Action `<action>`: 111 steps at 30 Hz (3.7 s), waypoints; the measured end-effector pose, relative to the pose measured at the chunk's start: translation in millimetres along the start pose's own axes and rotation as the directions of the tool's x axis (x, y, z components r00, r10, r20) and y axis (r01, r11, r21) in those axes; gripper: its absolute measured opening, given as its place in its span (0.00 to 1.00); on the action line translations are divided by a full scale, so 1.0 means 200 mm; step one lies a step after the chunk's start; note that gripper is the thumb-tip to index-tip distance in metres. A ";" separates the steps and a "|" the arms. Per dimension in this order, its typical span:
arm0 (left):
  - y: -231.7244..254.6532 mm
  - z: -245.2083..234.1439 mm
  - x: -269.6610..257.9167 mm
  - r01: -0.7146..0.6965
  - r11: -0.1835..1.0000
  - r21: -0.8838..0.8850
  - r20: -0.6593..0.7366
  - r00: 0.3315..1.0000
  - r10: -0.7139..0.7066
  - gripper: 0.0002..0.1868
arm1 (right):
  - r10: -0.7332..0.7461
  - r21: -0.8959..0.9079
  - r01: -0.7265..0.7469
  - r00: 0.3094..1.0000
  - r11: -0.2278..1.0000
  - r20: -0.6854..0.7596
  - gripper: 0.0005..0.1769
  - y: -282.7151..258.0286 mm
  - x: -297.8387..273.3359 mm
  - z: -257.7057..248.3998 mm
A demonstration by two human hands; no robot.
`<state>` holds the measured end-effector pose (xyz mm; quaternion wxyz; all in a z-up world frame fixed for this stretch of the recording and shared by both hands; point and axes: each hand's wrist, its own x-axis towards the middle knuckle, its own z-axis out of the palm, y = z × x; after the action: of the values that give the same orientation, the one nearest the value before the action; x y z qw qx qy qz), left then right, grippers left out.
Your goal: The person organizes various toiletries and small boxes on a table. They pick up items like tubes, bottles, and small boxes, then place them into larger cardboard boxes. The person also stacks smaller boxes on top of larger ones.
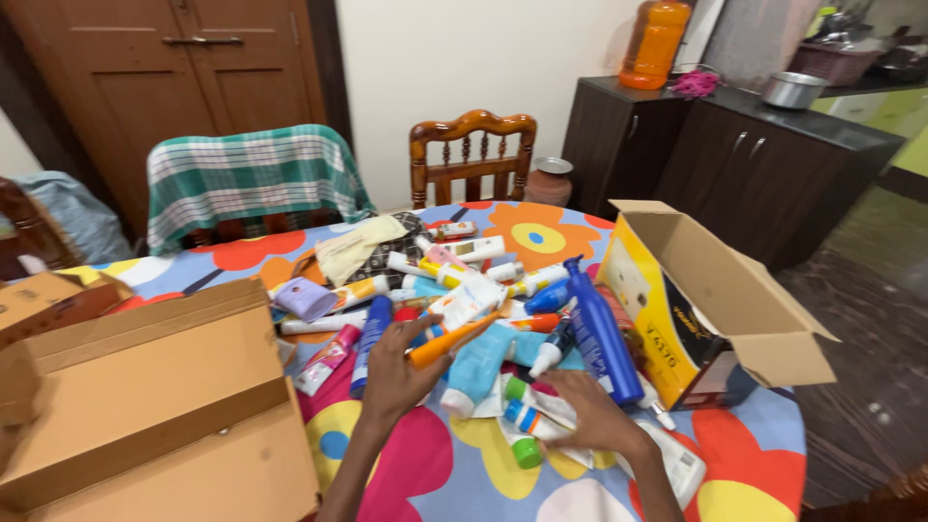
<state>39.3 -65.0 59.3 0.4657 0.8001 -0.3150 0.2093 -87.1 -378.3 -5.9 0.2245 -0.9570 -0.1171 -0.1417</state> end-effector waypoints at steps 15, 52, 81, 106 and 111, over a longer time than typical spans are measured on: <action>-0.33 -0.45 -0.40 0.193 0.902 0.386 0.531 0.753 -0.389 0.14 | 0.419 0.313 -0.433 0.901 0.845 0.115 0.38 0.03 0.10 0.24; -0.10 0.16 -0.43 -0.107 0.826 0.553 0.664 0.656 -0.360 0.43 | 0.375 0.866 -0.392 0.888 0.311 0.268 0.35 -0.30 0.14 0.96; -0.63 0.76 -0.09 -0.139 0.716 0.685 0.272 0.959 -0.075 0.07 | 0.176 -0.572 -0.269 0.961 0.775 -0.214 0.43 0.11 0.50 0.45; -0.24 -0.38 -0.83 -0.896 0.201 0.396 0.810 0.444 0.383 0.14 | -0.561 -0.056 0.558 0.826 0.828 -0.054 0.19 -0.69 0.05 0.54; -0.22 -0.38 -0.64 -0.547 0.721 0.425 0.655 0.736 0.172 0.22 | -0.381 0.133 0.363 0.911 0.922 0.159 0.23 -0.77 0.18 0.31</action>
<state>-24.7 58.6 -12.3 0.0215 0.8460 -0.5148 0.1371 -83.7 -209.6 13.5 0.2296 -0.9134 -0.3243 -0.0880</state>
